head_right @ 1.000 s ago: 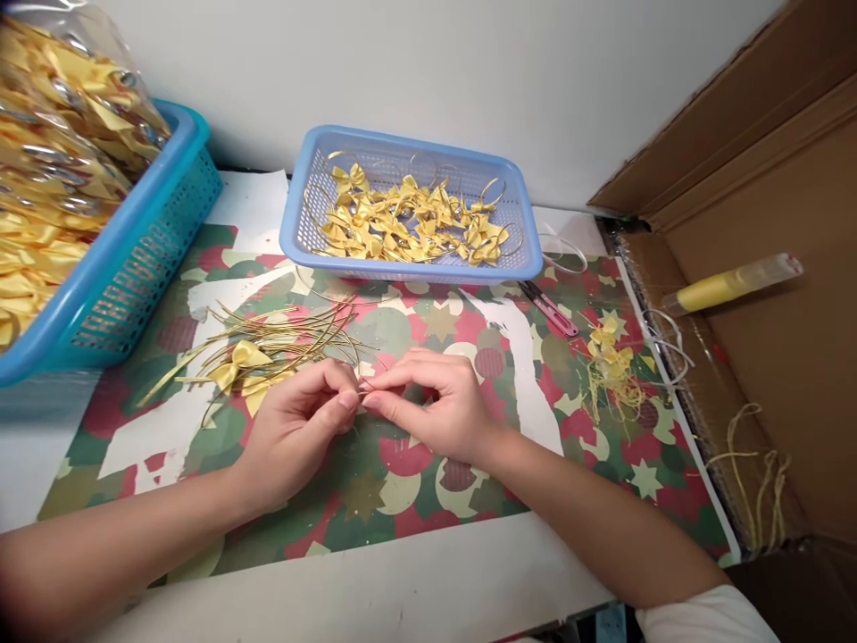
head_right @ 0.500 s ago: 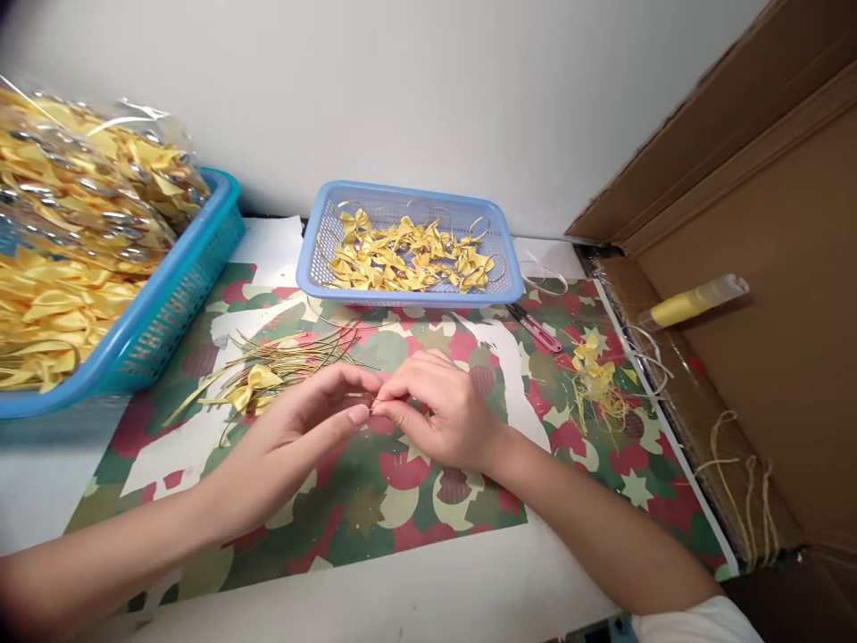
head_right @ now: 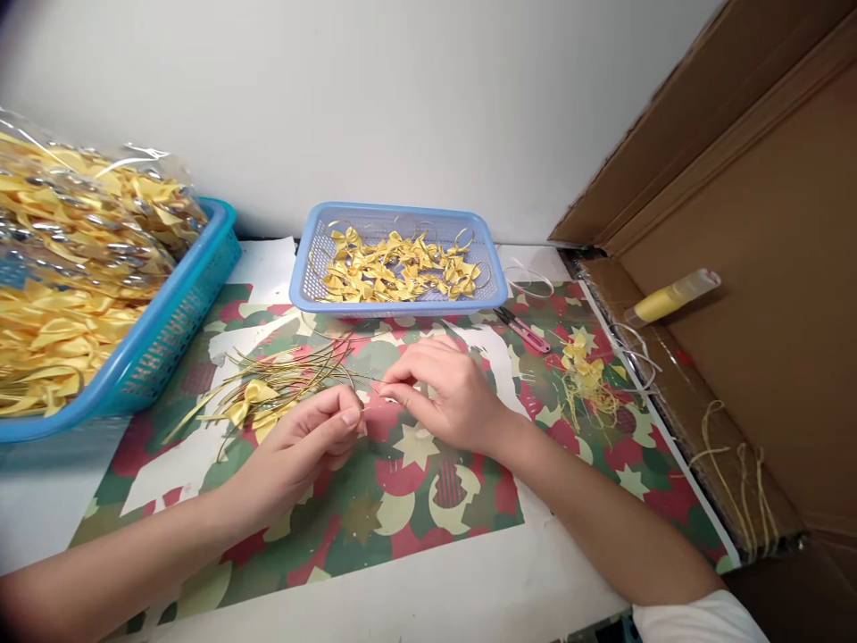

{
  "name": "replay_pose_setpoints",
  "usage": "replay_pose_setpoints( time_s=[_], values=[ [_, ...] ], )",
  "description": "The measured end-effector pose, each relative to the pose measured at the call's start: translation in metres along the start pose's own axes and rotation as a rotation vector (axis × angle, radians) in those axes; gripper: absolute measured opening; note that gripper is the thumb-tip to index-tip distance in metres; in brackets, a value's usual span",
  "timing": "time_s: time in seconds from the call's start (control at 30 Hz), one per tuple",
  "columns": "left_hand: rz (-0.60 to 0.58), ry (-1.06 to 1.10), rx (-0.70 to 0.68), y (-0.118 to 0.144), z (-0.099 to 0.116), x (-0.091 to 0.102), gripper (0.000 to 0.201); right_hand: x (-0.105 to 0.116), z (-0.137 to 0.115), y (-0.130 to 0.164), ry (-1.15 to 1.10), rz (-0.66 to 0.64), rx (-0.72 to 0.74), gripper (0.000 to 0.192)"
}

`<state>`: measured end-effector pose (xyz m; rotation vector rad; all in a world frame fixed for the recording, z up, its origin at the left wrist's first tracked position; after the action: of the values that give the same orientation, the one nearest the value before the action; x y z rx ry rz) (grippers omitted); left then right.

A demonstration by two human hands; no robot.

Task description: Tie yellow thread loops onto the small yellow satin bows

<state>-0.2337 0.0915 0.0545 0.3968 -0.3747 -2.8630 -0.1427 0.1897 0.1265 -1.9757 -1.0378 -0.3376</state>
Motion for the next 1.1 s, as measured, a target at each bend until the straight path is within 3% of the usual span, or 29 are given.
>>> replay_pose_setpoints(
  time_s=[0.3,0.77,0.9,1.1],
  values=[
    [-0.018,-0.046,-0.027,0.001,0.000,-0.001,0.035,-0.013,-0.005,0.006,-0.102,0.005,0.036,0.007],
    [-0.044,-0.010,0.036,0.000,-0.008,-0.002,0.034,-0.015,-0.011,0.005,0.101,-0.072,0.124,0.015],
    [-0.003,-0.006,0.046,0.000,-0.010,0.000,0.034,-0.007,-0.005,0.003,0.033,0.005,0.039,0.014],
    [0.031,-0.018,-0.015,0.001,-0.007,0.005,0.035,-0.002,0.011,0.007,-0.147,0.111,-0.277,0.010]
  ],
)
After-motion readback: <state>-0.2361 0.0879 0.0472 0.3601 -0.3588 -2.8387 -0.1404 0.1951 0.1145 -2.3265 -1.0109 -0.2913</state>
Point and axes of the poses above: each hand's wrist, its own y-axis away from the middle knuckle, its own x-axis out of the back of the hand, z = x × y, the point moved 7 cm from there along -y, towards the middle knuckle, and after that the axes turned 3 degrees about z, right-handed, at the moved point
